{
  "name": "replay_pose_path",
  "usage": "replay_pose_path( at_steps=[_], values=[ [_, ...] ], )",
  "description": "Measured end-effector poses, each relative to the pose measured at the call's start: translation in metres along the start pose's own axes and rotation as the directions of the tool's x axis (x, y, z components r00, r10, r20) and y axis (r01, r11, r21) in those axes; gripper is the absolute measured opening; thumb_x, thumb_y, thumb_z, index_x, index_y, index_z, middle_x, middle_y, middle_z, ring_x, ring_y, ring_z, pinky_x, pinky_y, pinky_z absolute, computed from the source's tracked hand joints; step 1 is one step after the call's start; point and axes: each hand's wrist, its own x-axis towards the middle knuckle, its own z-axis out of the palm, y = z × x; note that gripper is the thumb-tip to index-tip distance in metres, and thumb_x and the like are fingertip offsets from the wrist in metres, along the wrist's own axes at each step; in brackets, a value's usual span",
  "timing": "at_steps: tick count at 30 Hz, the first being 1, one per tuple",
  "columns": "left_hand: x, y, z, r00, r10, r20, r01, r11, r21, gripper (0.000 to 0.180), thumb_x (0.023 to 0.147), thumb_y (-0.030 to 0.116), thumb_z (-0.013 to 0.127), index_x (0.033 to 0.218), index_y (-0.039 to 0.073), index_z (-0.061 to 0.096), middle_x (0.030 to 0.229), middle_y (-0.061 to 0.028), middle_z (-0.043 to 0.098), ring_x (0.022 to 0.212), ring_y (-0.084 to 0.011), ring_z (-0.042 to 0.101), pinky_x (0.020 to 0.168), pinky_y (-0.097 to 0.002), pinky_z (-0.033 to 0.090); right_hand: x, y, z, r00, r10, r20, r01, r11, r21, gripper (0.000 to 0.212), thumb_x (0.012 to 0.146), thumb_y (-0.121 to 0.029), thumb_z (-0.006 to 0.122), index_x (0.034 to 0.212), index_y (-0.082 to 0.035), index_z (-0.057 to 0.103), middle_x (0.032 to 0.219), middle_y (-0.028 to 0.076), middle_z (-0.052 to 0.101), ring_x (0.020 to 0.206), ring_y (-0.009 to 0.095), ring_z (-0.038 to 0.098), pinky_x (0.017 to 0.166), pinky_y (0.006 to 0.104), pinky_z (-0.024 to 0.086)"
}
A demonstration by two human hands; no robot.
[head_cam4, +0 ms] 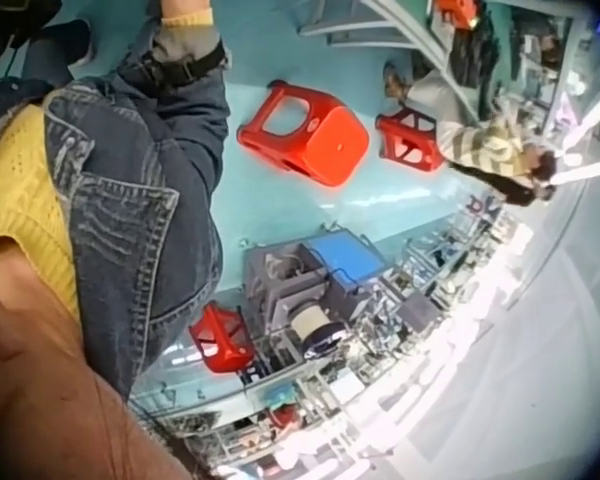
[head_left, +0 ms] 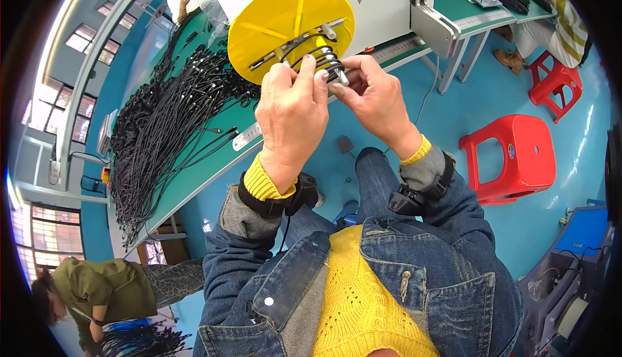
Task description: The person winds a cable around the spindles of a machine, removes the coiled cable, and secures it with a tie. This process is repeated for several more cables taken from a pile on the table.
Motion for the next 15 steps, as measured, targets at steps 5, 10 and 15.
replay_pose_path(
  at_steps=[5,10,15],
  values=[
    [0.003,-0.011,0.002,0.978,-0.154,0.142,0.156,0.988,-0.003,0.047,0.086,0.016,0.049,0.124,-0.009,0.037,0.101,-0.0236,0.046,0.099,-0.0380,0.046,0.085,-0.0424,0.039,0.020,0.019,-0.004,0.998,-0.055,-0.022,0.052,0.991,-0.121,0.057,0.070,-0.017,0.075,0.116,0.001,0.045,0.096,0.012,0.060,0.081,0.014,0.059,0.067,0.0266,0.051],
    [0.002,-0.031,0.003,0.958,-0.084,0.273,0.147,0.964,-0.219,0.050,0.089,0.019,0.044,0.126,-0.013,0.030,0.123,-0.0342,0.033,0.114,-0.0449,0.034,0.098,-0.0455,0.028,0.039,0.033,-0.006,0.973,-0.019,0.228,-0.009,0.993,0.121,0.077,0.068,-0.019,0.077,0.128,0.003,0.034,0.118,0.015,0.048,0.101,0.019,0.053,0.083,0.0291,0.047],
    [0.005,-0.032,0.010,0.982,-0.067,0.175,0.112,0.958,-0.265,0.044,0.090,0.019,0.044,0.122,-0.010,0.035,0.116,-0.0320,0.041,0.107,-0.0432,0.042,0.091,-0.0444,0.035,0.044,0.046,-0.002,0.953,-0.078,0.293,-0.005,0.962,0.273,0.076,0.071,-0.016,0.074,0.131,0.002,0.031,0.122,0.015,0.045,0.106,0.021,0.051,0.089,0.0303,0.044]
  ],
)
